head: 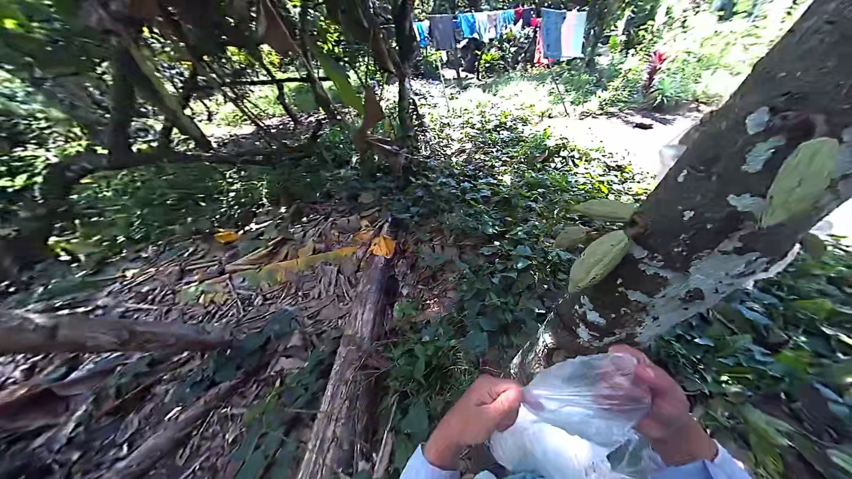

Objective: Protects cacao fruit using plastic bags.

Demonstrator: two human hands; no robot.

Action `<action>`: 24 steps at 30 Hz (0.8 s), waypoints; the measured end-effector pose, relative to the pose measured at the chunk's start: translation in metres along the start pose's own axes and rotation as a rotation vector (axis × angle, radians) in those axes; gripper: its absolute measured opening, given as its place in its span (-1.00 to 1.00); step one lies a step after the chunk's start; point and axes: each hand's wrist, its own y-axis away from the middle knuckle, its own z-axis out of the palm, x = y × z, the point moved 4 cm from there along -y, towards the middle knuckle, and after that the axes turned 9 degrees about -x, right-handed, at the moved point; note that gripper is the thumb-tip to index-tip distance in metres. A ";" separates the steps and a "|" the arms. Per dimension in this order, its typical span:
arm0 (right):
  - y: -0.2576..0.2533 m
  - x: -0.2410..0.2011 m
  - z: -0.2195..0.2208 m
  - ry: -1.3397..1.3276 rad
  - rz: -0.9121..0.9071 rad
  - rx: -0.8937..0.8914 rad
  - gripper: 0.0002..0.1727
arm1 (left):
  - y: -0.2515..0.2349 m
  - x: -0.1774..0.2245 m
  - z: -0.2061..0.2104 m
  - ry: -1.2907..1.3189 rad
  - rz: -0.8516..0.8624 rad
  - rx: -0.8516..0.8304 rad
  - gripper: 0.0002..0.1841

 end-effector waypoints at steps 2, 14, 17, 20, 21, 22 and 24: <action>-0.006 -0.003 0.005 0.160 -0.085 0.121 -0.70 | -0.012 0.010 -0.032 -0.127 0.064 0.013 -0.51; -0.055 0.037 0.082 0.961 0.071 0.179 -0.58 | -0.050 0.056 -0.092 -0.020 0.220 -0.517 -0.76; -0.037 0.031 0.099 1.013 0.164 0.092 -0.57 | -0.056 0.051 -0.091 0.233 0.265 -0.726 -0.73; -0.031 0.018 0.103 1.364 0.332 0.212 -0.50 | -0.071 0.052 -0.083 0.185 0.273 -0.845 -0.70; -0.032 0.014 0.104 1.437 0.361 0.189 -0.48 | -0.080 0.055 -0.082 0.144 0.279 -0.864 -0.69; -0.033 0.008 0.105 1.455 0.344 0.144 -0.49 | -0.091 0.056 -0.083 0.121 0.284 -0.862 -0.70; -0.034 -0.006 0.108 1.388 0.251 0.080 -0.51 | -0.115 0.054 -0.090 0.118 0.261 -0.792 -0.72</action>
